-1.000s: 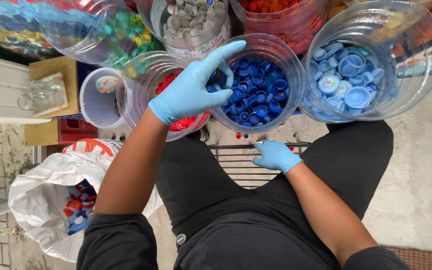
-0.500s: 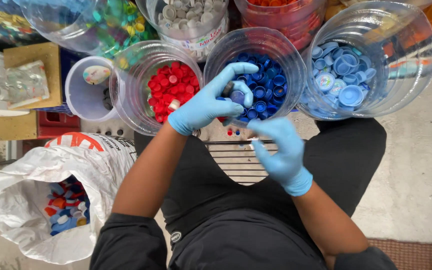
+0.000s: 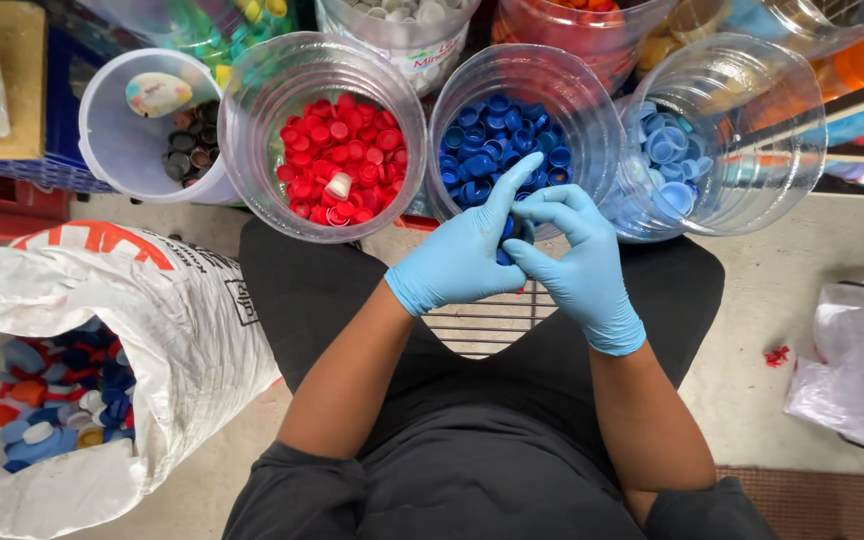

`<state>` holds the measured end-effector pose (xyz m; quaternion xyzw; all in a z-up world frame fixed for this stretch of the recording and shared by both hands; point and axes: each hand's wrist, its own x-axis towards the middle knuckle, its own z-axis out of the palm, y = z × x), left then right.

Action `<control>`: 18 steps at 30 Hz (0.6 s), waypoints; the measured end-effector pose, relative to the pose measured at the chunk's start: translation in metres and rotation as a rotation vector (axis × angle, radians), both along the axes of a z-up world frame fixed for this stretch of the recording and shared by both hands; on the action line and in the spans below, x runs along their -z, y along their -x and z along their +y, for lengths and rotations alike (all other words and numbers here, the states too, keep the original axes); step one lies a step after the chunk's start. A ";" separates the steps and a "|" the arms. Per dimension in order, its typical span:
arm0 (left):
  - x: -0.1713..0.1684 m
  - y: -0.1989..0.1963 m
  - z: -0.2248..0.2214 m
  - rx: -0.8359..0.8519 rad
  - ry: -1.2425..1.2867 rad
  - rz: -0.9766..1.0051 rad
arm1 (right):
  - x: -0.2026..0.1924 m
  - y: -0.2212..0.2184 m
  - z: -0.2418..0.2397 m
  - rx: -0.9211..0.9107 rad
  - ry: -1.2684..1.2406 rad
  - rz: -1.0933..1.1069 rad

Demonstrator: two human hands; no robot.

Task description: The person sorts plastic bottle caps by color, picking them from a large white sack and placing them into clear containers filled with red, blue, white, and other colored caps. The person occasionally inspects caps before placing them into the appropriate container.

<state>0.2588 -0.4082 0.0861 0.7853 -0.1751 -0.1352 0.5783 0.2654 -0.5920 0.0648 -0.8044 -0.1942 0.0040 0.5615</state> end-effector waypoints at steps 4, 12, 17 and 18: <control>0.014 0.005 0.009 -0.029 0.106 -0.017 | 0.010 -0.001 0.008 -0.021 -0.120 0.101; 0.063 0.008 0.015 -0.174 0.301 -0.041 | 0.018 -0.008 0.021 0.029 -0.477 0.307; 0.093 0.032 0.000 -0.318 0.389 -0.050 | 0.033 -0.044 -0.013 0.090 -0.542 0.162; 0.105 0.035 -0.004 -0.352 0.415 -0.056 | 0.037 -0.054 -0.024 0.121 -0.543 0.059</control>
